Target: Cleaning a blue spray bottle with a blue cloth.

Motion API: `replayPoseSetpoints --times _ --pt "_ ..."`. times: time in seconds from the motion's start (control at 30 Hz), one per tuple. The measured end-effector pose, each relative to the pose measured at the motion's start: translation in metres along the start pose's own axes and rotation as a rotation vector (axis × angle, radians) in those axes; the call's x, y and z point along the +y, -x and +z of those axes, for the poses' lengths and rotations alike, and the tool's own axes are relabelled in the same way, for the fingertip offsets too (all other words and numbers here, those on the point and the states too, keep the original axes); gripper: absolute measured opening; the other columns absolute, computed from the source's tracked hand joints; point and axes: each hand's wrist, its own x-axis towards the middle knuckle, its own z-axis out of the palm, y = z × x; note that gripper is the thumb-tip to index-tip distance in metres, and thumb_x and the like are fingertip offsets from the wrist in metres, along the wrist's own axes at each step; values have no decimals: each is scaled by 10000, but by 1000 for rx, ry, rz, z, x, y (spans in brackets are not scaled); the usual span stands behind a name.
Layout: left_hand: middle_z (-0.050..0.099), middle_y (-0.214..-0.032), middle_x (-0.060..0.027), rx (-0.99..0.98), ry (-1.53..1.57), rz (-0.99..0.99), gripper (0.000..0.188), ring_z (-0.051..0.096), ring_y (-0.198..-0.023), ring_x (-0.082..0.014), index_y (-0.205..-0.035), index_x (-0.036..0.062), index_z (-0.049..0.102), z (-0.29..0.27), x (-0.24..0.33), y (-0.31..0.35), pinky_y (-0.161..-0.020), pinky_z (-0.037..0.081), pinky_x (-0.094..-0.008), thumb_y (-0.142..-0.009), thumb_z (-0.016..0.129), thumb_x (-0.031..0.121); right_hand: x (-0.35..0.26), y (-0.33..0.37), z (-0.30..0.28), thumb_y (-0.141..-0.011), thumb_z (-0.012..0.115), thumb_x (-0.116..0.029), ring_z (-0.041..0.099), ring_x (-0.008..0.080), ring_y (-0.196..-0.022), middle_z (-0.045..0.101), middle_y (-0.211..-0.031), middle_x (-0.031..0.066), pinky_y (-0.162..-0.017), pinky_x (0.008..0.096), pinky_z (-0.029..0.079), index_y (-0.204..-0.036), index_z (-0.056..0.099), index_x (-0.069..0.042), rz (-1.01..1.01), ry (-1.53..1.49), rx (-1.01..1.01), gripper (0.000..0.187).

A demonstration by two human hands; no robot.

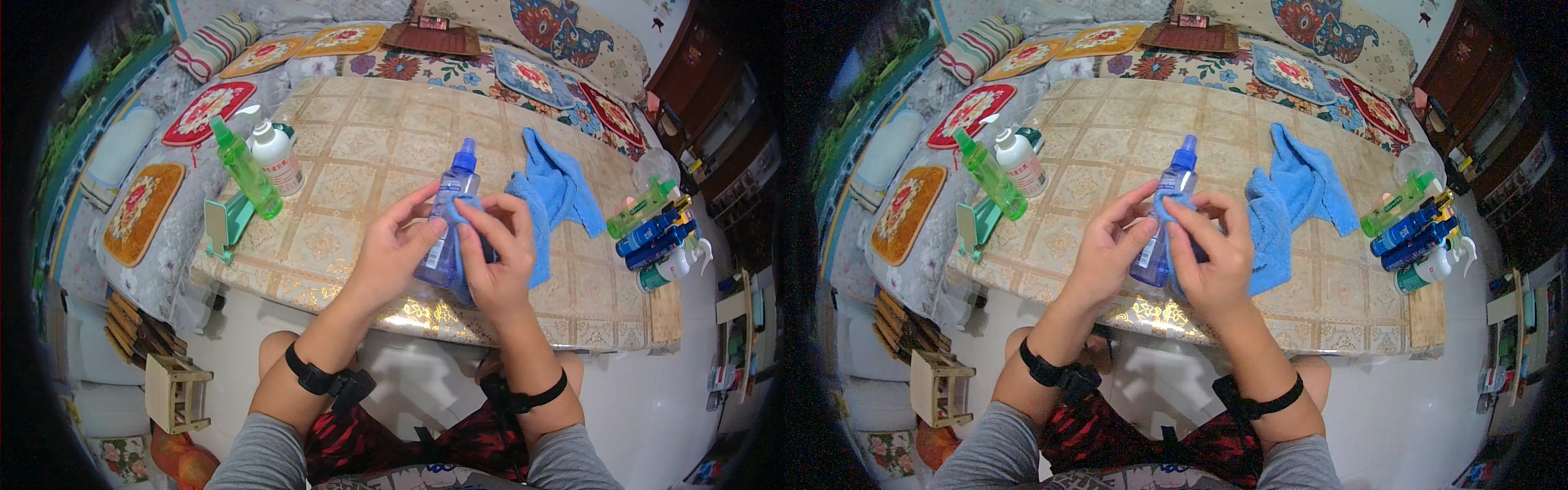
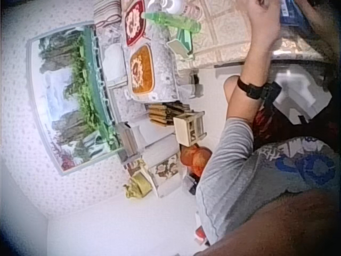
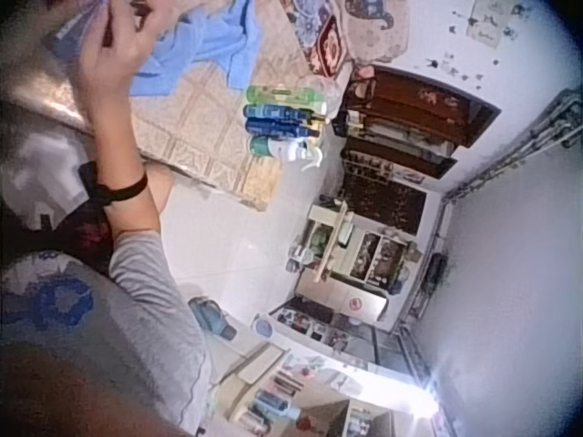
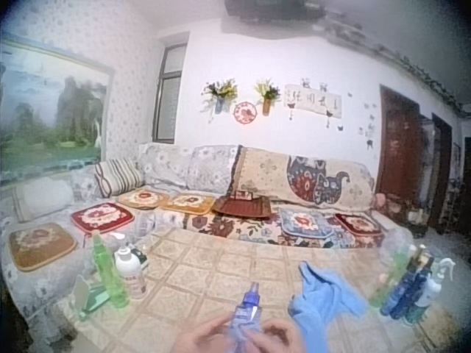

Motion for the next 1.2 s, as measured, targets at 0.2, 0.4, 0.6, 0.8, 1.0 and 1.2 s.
replayPoseSetpoints --times 0.2,0.4,0.6,0.8,1.0,1.2 --pt "544 -1286 -94 -175 30 1 664 611 -1097 -148 -1510 7 418 0 0 3 -918 551 -292 -911 703 -28 7 -4 -12 -868 703 3 599 207 -891 577 -1099 110 -783 306 497 -1102 756 -32 90 56 73 242" --pt "534 -1304 -96 -265 -9 -56 733 600 -1072 -137 -1527 39 415 2 1 6 -852 579 -272 -875 742 -34 13 -10 -24 -894 685 -6 586 207 -944 572 -1124 113 -837 313 484 -1121 745 -28 217 46 159 236" --pt "518 -1391 -105 -261 -40 -88 784 574 -1191 -177 -1552 29 368 2 -1 8 -1035 488 -326 -870 753 -9 11 -7 -23 -890 687 -4 563 206 -959 559 -1081 102 -840 311 474 -1088 740 -25 174 56 154 205" --pt "537 -1330 -89 -226 5 -18 749 581 -1073 -124 -1547 48 389 4 -5 7 -843 558 -254 -886 730 -43 6 -7 -17 -876 694 9 555 198 -944 548 -1050 97 -807 294 468 -1073 735 -25 229 34 170 205" --pt "531 -1361 -101 -193 -16 -19 734 574 -1137 -138 -1543 29 386 3 1 7 -927 538 -276 -893 717 -51 4 -4 -10 -860 717 -4 560 209 -944 550 -1028 102 -799 298 464 -1040 706 -21 202 27 188 181" --pt "534 -1360 -104 -149 -15 33 735 567 -1193 -166 -1548 21 371 -2 2 3 -985 517 -305 -898 707 -54 -3 1 -5 -841 729 -13 572 252 -939 558 -1011 125 -808 336 479 -1014 699 -17 135 50 113 175"
